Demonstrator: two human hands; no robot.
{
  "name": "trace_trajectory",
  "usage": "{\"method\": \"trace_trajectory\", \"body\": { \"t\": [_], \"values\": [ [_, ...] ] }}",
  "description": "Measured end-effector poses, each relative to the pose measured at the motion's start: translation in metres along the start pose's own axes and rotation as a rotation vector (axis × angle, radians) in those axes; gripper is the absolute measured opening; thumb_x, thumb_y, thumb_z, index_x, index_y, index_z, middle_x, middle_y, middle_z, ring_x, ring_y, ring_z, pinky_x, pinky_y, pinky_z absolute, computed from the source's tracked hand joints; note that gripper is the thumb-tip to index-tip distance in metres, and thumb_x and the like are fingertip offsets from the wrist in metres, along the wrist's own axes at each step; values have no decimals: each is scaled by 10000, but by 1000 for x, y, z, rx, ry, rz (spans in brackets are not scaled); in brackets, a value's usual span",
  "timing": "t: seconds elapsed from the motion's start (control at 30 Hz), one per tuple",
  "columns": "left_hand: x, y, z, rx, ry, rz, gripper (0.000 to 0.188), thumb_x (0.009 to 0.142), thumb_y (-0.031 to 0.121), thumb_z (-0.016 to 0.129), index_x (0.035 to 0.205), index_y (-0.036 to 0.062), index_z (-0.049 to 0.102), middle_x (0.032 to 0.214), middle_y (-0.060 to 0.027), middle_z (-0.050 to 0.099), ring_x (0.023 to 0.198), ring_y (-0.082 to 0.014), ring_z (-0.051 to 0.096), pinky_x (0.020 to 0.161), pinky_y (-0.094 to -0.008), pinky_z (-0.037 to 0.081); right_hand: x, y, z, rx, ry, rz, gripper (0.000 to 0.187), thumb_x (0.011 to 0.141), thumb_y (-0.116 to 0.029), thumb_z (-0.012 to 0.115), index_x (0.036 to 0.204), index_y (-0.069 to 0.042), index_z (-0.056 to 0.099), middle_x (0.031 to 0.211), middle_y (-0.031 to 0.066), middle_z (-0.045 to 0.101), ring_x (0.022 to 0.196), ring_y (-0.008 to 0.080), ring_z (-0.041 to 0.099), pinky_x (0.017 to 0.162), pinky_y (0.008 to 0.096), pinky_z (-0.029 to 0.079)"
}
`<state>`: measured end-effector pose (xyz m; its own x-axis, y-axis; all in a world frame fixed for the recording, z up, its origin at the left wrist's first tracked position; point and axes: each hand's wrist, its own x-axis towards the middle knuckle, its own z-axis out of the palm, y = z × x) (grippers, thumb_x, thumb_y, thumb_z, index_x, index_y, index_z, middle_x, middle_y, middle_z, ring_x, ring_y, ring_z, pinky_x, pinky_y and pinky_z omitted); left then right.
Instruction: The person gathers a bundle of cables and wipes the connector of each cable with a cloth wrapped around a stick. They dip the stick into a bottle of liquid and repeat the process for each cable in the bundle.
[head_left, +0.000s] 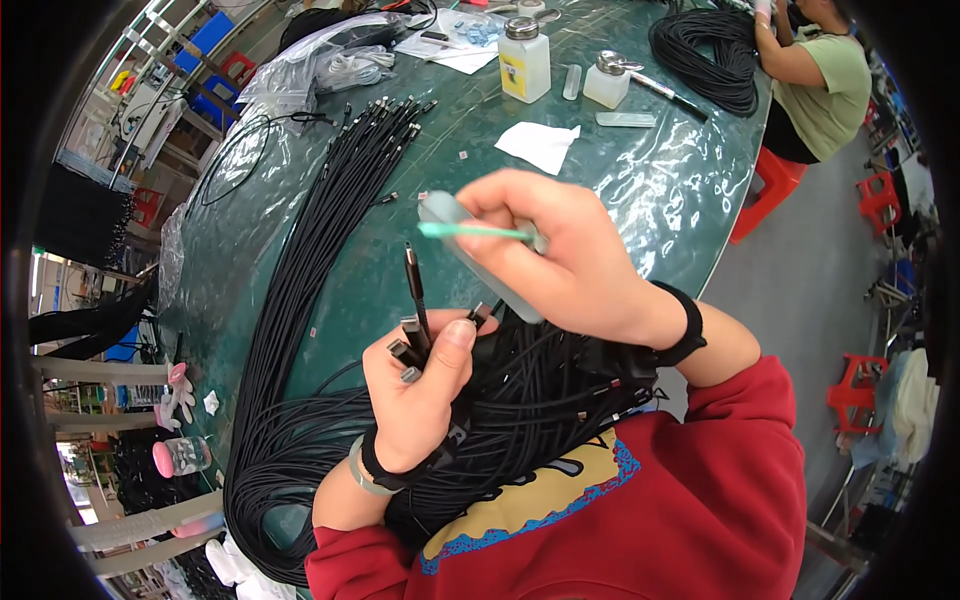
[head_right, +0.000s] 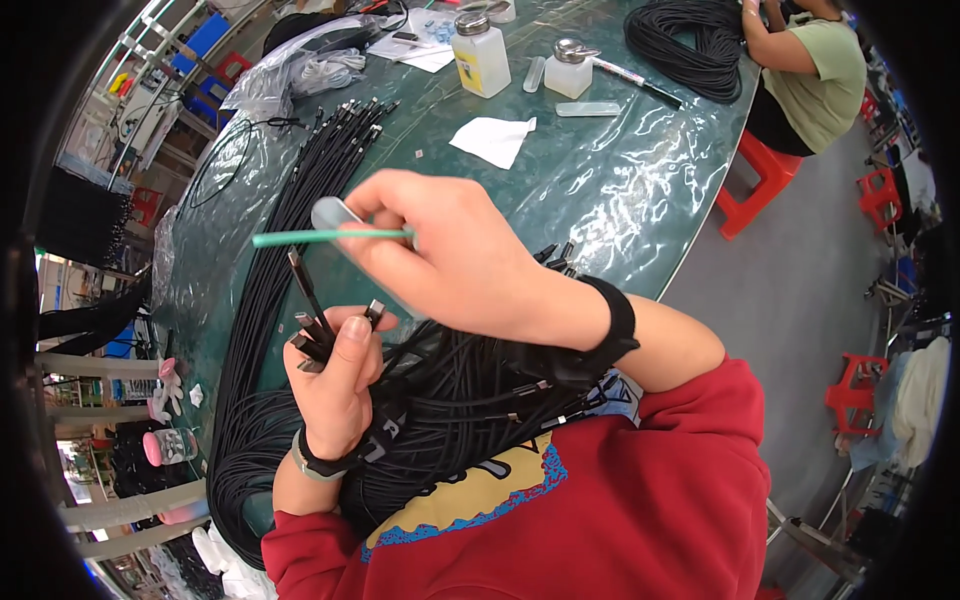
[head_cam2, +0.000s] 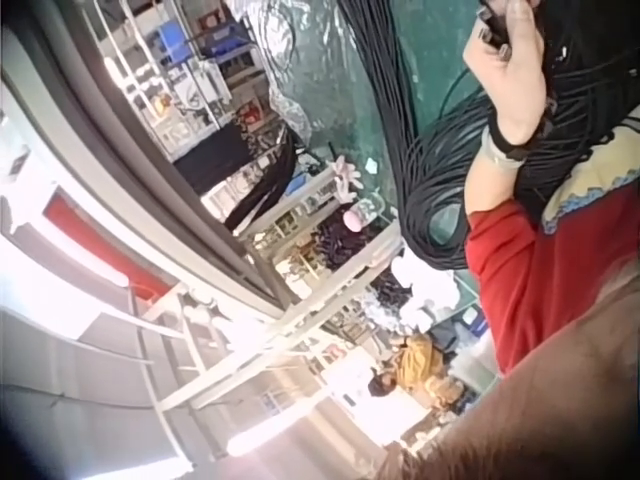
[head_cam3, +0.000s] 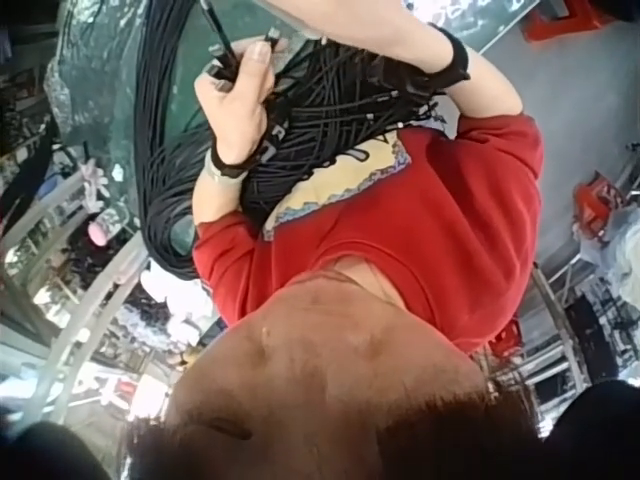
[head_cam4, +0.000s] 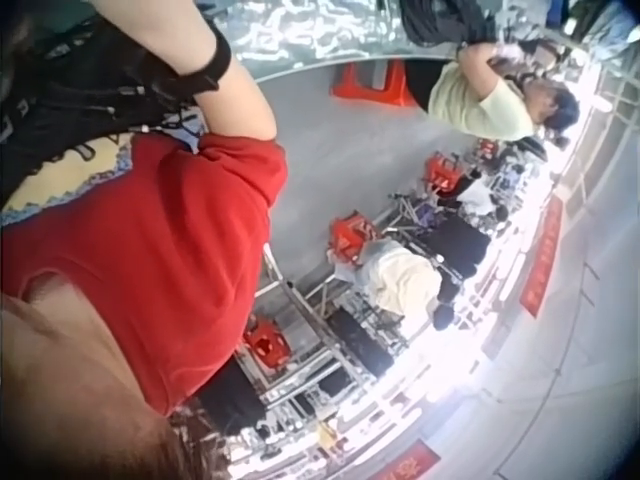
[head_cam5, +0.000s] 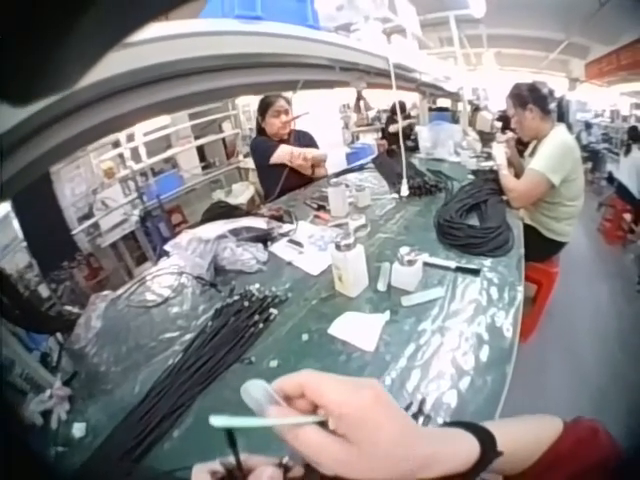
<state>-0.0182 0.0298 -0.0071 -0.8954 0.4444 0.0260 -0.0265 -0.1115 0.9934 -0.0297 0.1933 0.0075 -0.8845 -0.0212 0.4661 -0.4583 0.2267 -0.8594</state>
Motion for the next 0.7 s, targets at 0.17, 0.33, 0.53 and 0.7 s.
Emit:
{"method": "trace_trajectory", "body": {
  "t": [0.17, 0.33, 0.53, 0.7],
  "values": [
    [0, 0, 2, -9, 1, -25, 177, 846, 111, 516, 864, -51, 584, 508, 44, 429, 435, -13, 334, 416, -173, 238, -2, 2, 4, -80, -37, 20, 132, 782, -83, 572, 893, -13, 561, 675, 39, 585, 628, 91, 555, 538, 230, 427],
    [0, 1, 4, 33, 11, -6, 218, 853, 154, 499, 869, -56, 555, 484, 36, 384, 411, -26, 287, 398, -188, 208, 7, 10, -4, -116, 25, 70, 133, 790, -95, 572, 890, -7, 567, 702, 26, 578, 669, 69, 531, 563, 216, 416],
    [3, 1, 0, -66, -2, -19, 273, 875, 193, 466, 900, -60, 565, 493, 32, 415, 445, -18, 318, 441, -178, 239, -4, 11, -23, -60, -59, 208, 156, 802, -124, 563, 895, 0, 571, 721, 13, 569, 668, 56, 501, 585, 205, 405],
    [5, -1, 2, -94, -6, -20, 279, 876, 199, 457, 923, -60, 551, 488, 26, 400, 441, -28, 306, 438, -189, 233, -6, 16, -34, -70, -86, 249, 169, 812, -146, 552, 896, -1, 578, 731, 4, 566, 674, 51, 491, 600, 205, 400]
  ]
}}
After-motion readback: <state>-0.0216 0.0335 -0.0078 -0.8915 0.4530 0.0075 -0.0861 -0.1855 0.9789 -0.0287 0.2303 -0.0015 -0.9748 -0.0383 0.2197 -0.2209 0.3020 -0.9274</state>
